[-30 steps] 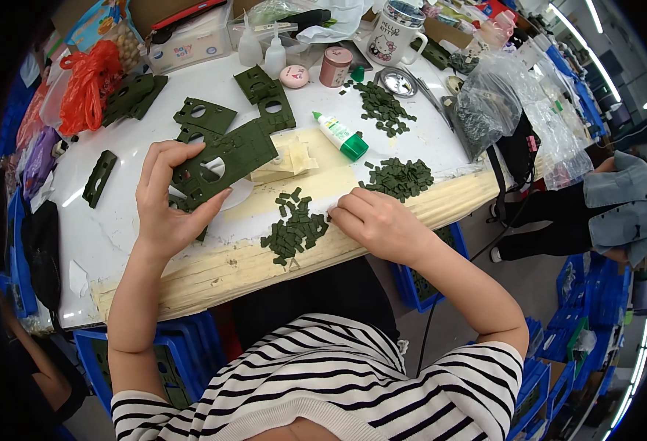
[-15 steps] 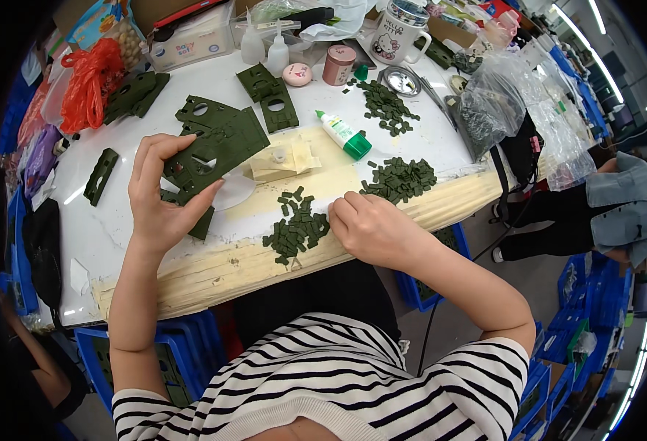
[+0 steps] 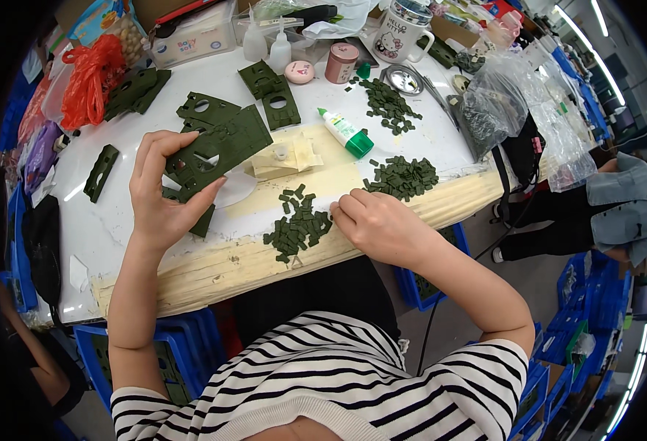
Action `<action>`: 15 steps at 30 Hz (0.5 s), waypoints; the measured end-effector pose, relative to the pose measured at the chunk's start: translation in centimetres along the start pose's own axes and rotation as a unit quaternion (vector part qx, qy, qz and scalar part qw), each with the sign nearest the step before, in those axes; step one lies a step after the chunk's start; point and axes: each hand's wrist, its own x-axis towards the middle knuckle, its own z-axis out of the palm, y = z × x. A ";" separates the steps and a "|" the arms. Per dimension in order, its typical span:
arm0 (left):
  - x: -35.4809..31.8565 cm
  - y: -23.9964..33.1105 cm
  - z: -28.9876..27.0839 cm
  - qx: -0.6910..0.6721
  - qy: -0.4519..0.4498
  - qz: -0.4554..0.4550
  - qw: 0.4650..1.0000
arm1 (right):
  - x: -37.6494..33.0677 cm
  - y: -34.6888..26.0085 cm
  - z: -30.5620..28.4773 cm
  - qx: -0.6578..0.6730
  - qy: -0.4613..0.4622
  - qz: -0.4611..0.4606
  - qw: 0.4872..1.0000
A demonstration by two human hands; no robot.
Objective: Applying glue from a tube to specific points on green plastic components on an assembly table.
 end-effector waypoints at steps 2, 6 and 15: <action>0.0 -0.1 0.0 0.001 -0.001 -0.001 1.000 | 0.0 0.0 0.2 -0.004 0.004 -0.005 1.000; 0.1 0.0 0.0 -0.001 0.004 0.001 1.000 | 0.0 -0.1 0.8 -0.018 0.041 -0.003 0.999; 0.1 0.0 -0.1 -0.007 0.003 0.004 1.000 | -0.2 1.4 0.8 0.160 0.082 0.168 0.969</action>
